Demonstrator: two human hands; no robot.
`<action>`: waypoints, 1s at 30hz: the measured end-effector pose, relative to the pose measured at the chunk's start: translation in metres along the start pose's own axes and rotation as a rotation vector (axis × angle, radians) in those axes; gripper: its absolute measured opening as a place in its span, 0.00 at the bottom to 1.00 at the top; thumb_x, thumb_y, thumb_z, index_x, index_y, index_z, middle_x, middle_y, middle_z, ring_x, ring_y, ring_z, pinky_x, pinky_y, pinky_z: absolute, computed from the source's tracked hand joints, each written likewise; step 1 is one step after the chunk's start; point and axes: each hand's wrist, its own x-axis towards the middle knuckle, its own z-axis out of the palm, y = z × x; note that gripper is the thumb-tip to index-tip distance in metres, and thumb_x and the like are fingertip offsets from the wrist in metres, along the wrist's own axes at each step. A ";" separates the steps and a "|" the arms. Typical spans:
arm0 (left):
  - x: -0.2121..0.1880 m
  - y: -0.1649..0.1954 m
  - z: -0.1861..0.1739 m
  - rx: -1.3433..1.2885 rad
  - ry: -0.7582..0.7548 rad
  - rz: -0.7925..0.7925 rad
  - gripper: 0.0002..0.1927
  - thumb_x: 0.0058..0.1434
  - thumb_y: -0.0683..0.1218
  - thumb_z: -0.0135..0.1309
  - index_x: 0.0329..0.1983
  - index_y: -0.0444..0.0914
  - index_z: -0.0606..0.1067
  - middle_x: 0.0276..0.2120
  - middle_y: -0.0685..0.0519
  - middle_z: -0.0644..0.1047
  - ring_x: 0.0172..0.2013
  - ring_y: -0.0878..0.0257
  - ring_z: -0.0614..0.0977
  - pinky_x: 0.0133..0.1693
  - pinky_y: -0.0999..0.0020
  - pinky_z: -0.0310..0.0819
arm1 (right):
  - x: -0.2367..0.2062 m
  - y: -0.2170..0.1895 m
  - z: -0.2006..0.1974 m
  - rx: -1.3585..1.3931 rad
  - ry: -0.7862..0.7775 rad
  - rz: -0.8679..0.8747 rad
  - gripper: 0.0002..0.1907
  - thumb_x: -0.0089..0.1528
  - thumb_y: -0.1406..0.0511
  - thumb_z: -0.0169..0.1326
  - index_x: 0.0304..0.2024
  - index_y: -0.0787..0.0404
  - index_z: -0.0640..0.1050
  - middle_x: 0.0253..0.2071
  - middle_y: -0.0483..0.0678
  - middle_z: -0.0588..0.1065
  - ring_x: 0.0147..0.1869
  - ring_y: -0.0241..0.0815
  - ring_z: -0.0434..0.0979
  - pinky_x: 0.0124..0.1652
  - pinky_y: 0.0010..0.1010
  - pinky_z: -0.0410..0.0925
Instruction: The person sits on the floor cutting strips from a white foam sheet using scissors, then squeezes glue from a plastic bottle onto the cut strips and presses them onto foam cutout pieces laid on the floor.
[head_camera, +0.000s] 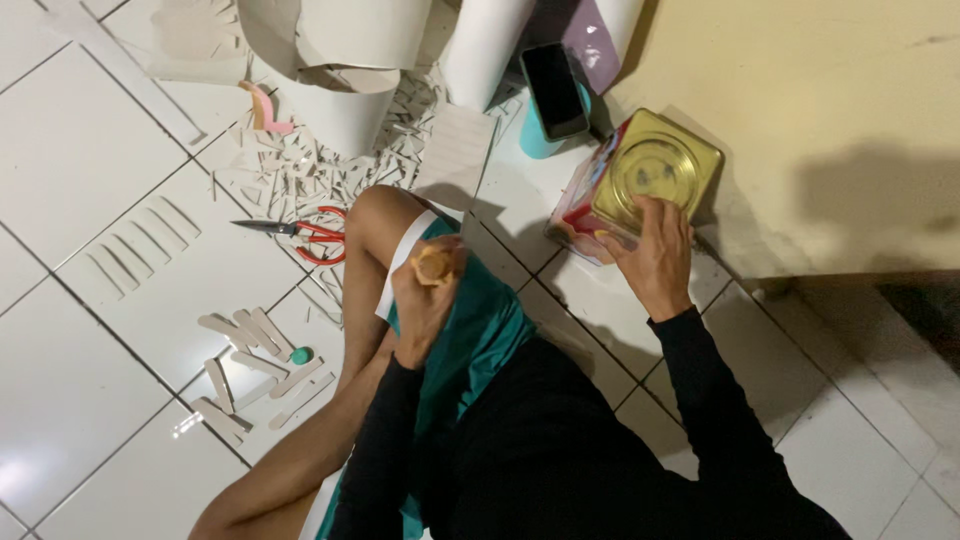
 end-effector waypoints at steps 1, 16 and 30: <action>0.003 0.003 0.014 0.063 -0.012 -0.083 0.06 0.64 0.40 0.62 0.42 0.34 0.78 0.35 0.47 0.80 0.40 0.59 0.82 0.45 0.67 0.77 | -0.005 0.007 0.002 -0.039 -0.006 -0.002 0.30 0.54 0.64 0.71 0.56 0.64 0.73 0.51 0.57 0.72 0.58 0.58 0.71 0.56 0.48 0.63; -0.033 0.022 -0.032 0.058 0.150 -0.026 0.13 0.65 0.42 0.63 0.48 0.34 0.72 0.50 0.44 0.76 0.44 0.63 0.78 0.48 0.70 0.74 | 0.061 -0.112 -0.046 0.515 0.052 -0.306 0.23 0.63 0.68 0.72 0.55 0.64 0.75 0.55 0.55 0.73 0.58 0.52 0.75 0.58 0.40 0.70; -0.133 -0.034 -0.178 0.037 0.745 -0.346 0.11 0.65 0.45 0.59 0.31 0.34 0.72 0.60 0.45 0.78 0.48 0.60 0.81 0.51 0.65 0.76 | 0.214 -0.389 0.257 0.531 -0.096 -0.892 0.25 0.58 0.72 0.64 0.57 0.57 0.75 0.57 0.50 0.72 0.65 0.54 0.69 0.70 0.56 0.51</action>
